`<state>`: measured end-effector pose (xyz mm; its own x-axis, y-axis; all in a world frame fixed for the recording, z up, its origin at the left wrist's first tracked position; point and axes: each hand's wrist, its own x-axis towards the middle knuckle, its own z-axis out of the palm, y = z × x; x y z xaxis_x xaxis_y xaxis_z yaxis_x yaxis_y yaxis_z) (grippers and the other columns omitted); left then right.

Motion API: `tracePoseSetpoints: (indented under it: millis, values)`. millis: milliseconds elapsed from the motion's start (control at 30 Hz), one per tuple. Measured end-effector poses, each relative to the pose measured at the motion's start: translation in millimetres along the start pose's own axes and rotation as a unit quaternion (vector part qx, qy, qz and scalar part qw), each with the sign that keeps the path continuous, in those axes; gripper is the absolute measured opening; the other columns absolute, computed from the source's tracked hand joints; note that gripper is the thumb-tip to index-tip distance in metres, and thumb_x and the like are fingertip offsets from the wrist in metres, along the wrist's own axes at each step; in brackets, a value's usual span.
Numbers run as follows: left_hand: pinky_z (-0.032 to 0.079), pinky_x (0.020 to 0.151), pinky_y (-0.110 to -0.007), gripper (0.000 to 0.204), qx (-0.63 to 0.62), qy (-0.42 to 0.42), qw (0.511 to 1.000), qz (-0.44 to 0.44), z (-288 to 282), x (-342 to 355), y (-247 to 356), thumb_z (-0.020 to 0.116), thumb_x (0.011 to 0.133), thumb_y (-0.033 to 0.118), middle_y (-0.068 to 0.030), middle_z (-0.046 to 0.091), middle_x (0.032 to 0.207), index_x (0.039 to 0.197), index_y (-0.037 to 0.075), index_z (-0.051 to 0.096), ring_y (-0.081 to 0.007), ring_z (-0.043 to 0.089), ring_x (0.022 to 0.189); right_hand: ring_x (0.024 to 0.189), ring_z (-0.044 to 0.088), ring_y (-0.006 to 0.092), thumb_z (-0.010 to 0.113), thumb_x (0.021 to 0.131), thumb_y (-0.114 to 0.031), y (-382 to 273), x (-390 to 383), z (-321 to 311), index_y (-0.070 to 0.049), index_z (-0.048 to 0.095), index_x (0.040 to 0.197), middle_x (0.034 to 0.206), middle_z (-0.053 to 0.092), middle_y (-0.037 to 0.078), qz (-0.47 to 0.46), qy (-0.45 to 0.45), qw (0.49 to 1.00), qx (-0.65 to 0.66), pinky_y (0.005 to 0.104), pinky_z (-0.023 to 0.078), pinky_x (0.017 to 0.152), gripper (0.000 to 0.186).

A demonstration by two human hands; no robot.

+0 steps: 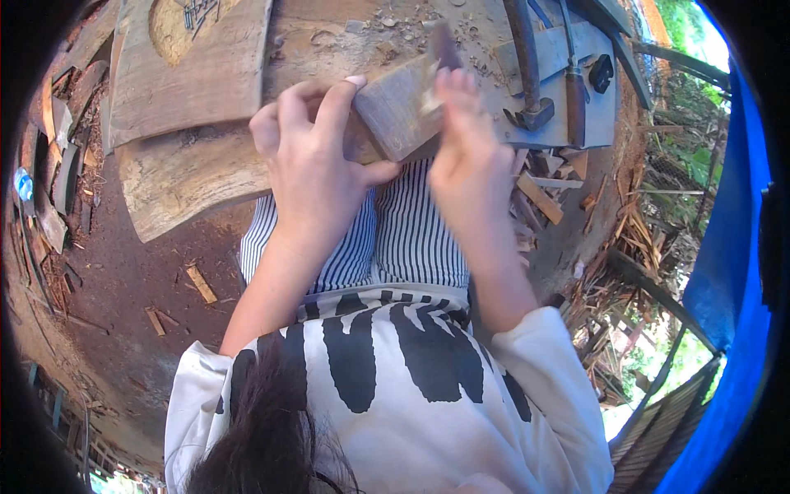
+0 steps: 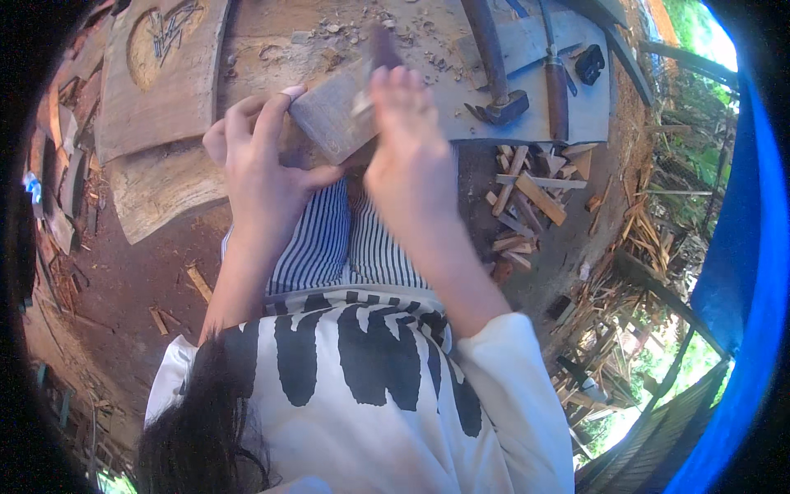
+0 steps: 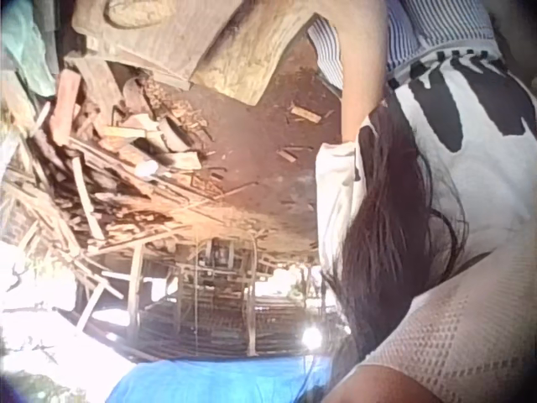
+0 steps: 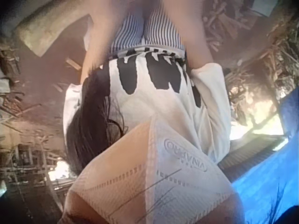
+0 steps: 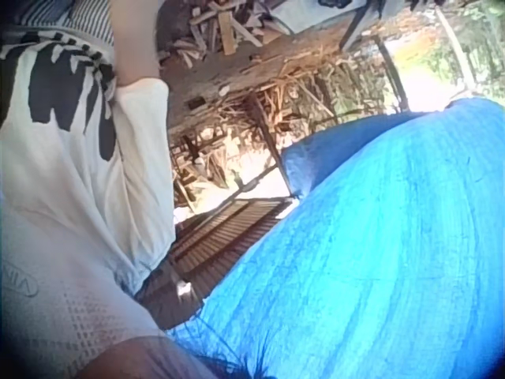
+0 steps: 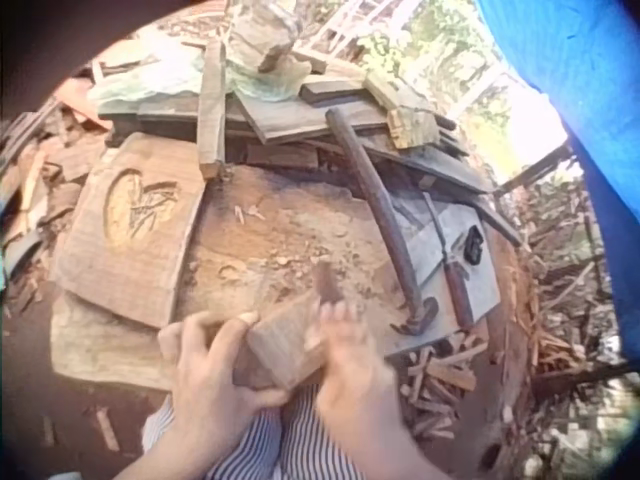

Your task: Sanding a small wooden block and then using a chisel to carve its surface.

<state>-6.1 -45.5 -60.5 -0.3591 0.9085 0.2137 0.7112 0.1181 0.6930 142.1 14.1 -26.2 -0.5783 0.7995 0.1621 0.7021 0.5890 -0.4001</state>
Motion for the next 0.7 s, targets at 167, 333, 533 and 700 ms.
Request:
tracePoseSetpoints:
  millis: [167, 333, 533, 700]
  values:
    - [0.04, 0.094, -0.039, 0.068, 0.034, 0.032, 0.999, -0.003, 7.1, -4.2, -3.2, 0.087, 0.054, 0.013, -0.0111, 0.058, 0.115, 0.116, 0.003, 0.061, -0.0334, 0.046, 0.108, 0.13, 0.051, 0.032, 0.054, 0.075, 0.008, -4.6, -2.9, 2.7, 0.0, 0.061, 0.127, 0.13, 0.061, 0.018, -0.117, -0.037, 0.992, 0.041, 0.0431, 0.036, 0.113, 0.053]
    - [0.041, 0.093, -0.04, 0.069, 0.041, 0.039, 0.998, 0.005, 14.1, -6.4, -10.4, 0.086, 0.056, 0.02, -0.0125, 0.058, 0.115, 0.116, 0.002, 0.059, -0.0342, 0.048, 0.108, 0.131, 0.05, 0.0311, 0.055, 0.079, 0.005, -15.0, 0.9, 12.7, -0.003, 0.061, 0.129, 0.133, 0.06, 0.016, -0.053, -0.009, 0.998, 0.019, 0.0426, 0.037, 0.113, 0.051]
    - [0.042, 0.094, -0.042, 0.06, 0.042, 0.035, 0.998, 0.014, 7.6, -0.2, 5.0, 0.083, 0.062, 0.021, -0.0187, 0.059, 0.111, 0.112, -0.003, 0.058, -0.0369, 0.049, 0.107, 0.131, 0.05, 0.0306, 0.053, 0.082, 0.004, 3.6, 20.1, 4.8, -0.003, 0.062, 0.127, 0.133, 0.06, 0.016, -0.024, 0.016, 0.999, 0.044, 0.0423, 0.036, 0.114, 0.047]
    - [0.041, 0.095, -0.045, 0.087, 0.096, 0.054, 0.991, 0.077, 18.6, -6.0, -10.0, 0.091, 0.044, 0.036, -0.0153, 0.059, 0.112, 0.116, -0.001, 0.058, -0.036, 0.049, 0.107, 0.132, 0.05, 0.0276, 0.054, 0.086, -0.004, -8.2, -10.6, 0.5, -0.007, 0.063, 0.126, 0.135, 0.059, 0.013, -0.105, -0.045, 0.99, 0.08, 0.0393, 0.036, 0.114, 0.041]
